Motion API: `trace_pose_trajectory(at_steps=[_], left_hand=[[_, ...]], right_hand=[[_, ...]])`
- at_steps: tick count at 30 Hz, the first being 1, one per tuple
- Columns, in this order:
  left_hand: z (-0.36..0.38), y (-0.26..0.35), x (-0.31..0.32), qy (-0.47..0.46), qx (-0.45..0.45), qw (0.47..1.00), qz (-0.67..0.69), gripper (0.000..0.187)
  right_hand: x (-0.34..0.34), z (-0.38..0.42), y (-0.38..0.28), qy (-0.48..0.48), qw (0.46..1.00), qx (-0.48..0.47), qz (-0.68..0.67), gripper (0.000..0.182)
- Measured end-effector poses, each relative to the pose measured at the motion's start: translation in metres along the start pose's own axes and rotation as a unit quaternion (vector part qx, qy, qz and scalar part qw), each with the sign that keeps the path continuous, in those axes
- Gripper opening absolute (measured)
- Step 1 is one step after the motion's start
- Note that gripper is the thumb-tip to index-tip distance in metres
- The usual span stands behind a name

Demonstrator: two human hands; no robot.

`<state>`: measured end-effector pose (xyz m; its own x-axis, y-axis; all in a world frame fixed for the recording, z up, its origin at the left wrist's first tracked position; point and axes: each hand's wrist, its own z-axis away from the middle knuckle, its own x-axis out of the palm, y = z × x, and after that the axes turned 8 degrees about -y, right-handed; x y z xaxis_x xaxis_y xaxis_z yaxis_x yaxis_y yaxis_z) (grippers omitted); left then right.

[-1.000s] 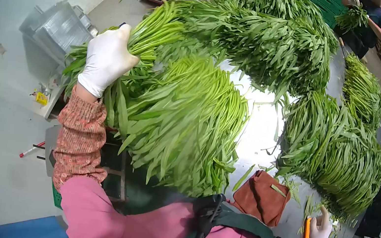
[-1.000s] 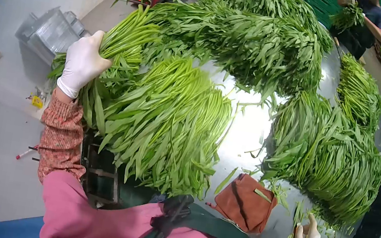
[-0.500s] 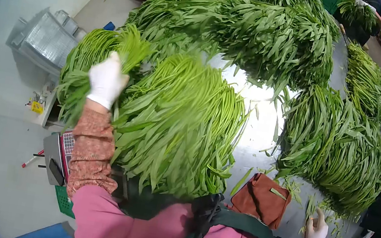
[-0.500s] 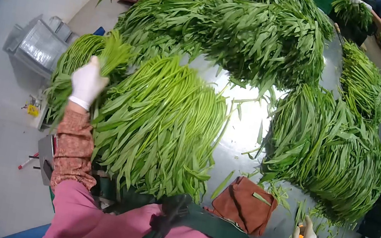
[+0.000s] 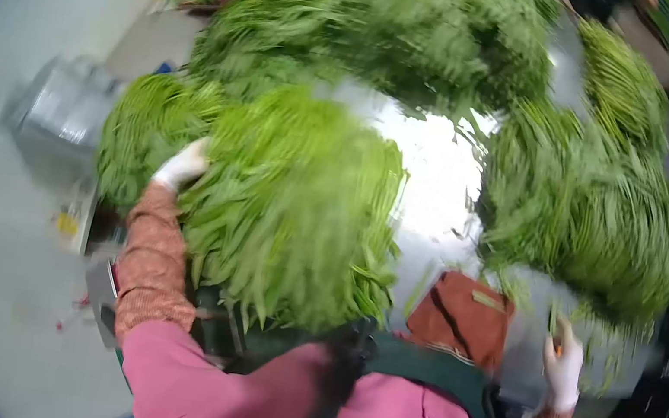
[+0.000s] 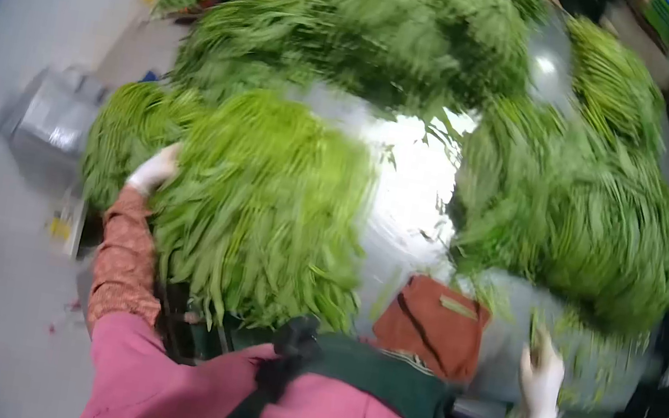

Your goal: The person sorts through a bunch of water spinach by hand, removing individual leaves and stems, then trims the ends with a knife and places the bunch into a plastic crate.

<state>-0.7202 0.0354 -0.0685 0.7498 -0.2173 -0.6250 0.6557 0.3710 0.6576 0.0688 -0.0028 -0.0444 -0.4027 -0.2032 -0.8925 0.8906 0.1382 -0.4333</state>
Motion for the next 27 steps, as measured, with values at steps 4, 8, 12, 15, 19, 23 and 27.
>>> trace_pose_trajectory(at_steps=[4,8,12,15,19,23,27], left_hand=[[0.006,-0.015,-0.027,-0.130,0.081,0.968,0.200,0.056],[0.017,-0.022,-0.043,0.017,0.025,0.960,0.277,0.054],[0.008,0.016,-0.077,0.098,-0.036,0.993,-0.058,0.074],[0.029,0.126,-0.054,0.158,0.110,0.963,-0.191,0.064],[0.074,0.310,0.065,0.046,0.284,0.937,-0.197,0.058],[0.067,0.391,0.162,-0.140,0.389,0.876,-0.249,0.055],[0.031,0.406,0.280,-0.372,0.297,0.879,-0.008,0.055]], right_hand=[[-0.006,0.013,-0.010,-0.013,0.998,0.055,-0.021,0.042],[0.005,0.029,-0.003,0.031,0.999,0.036,0.027,0.041],[0.016,0.043,0.002,0.019,0.997,0.073,-0.031,0.043],[0.043,0.033,-0.012,0.119,0.993,0.001,-0.022,0.046],[0.078,0.014,-0.071,0.054,0.997,-0.057,-0.002,0.079],[0.116,-0.008,-0.087,-0.013,0.988,-0.127,-0.084,0.080],[0.078,-0.017,-0.074,0.027,0.950,-0.076,-0.303,0.053]])
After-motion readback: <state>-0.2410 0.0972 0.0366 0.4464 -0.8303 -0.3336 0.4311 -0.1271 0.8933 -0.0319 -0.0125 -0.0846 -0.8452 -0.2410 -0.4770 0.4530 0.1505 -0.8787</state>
